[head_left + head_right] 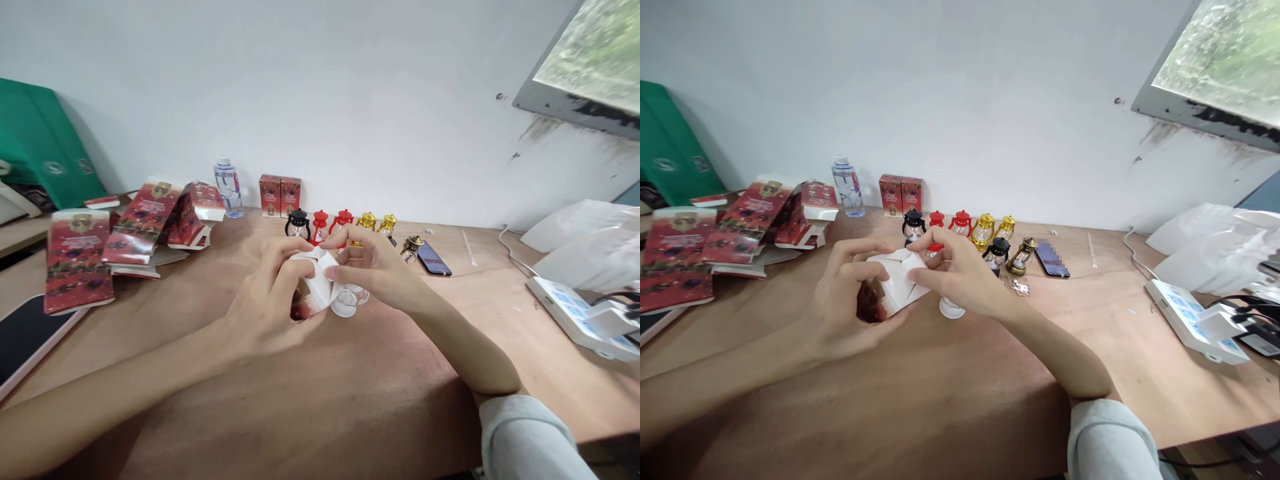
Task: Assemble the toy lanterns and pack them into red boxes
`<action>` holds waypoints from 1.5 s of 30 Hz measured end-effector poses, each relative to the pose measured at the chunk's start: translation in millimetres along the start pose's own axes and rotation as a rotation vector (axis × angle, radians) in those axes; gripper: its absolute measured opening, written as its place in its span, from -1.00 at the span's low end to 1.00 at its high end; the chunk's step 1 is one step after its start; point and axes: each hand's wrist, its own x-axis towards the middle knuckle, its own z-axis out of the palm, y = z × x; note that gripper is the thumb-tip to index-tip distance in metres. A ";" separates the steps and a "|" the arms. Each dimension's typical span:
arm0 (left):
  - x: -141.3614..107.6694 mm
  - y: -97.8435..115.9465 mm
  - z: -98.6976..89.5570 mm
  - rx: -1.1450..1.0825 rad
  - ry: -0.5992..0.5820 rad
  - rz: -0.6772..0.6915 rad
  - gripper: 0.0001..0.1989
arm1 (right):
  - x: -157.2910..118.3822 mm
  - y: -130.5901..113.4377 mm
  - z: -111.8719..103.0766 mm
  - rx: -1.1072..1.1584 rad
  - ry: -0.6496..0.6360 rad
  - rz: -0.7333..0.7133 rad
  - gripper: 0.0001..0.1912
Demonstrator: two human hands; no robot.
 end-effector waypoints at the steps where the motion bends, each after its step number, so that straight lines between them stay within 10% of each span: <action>1: 0.1 0.0 0.0 0.001 0.003 0.005 -0.68 | -0.2 0.8 0.4 -0.007 0.001 -0.009 -0.77; 26: -5.6 -7.4 6.7 -0.003 0.003 0.104 -0.72 | 0.0 11.3 9.3 -0.330 0.083 -0.183 -0.73; 35: -7.1 -10.0 11.3 -0.040 0.199 0.082 -0.50 | -5.5 -1.6 -4.0 -0.246 -0.051 -0.259 -0.69; 45: 5.2 -9.6 -0.5 -0.470 -0.096 -0.041 -0.34 | 1.6 12.0 -6.9 -0.308 0.208 -0.438 -0.76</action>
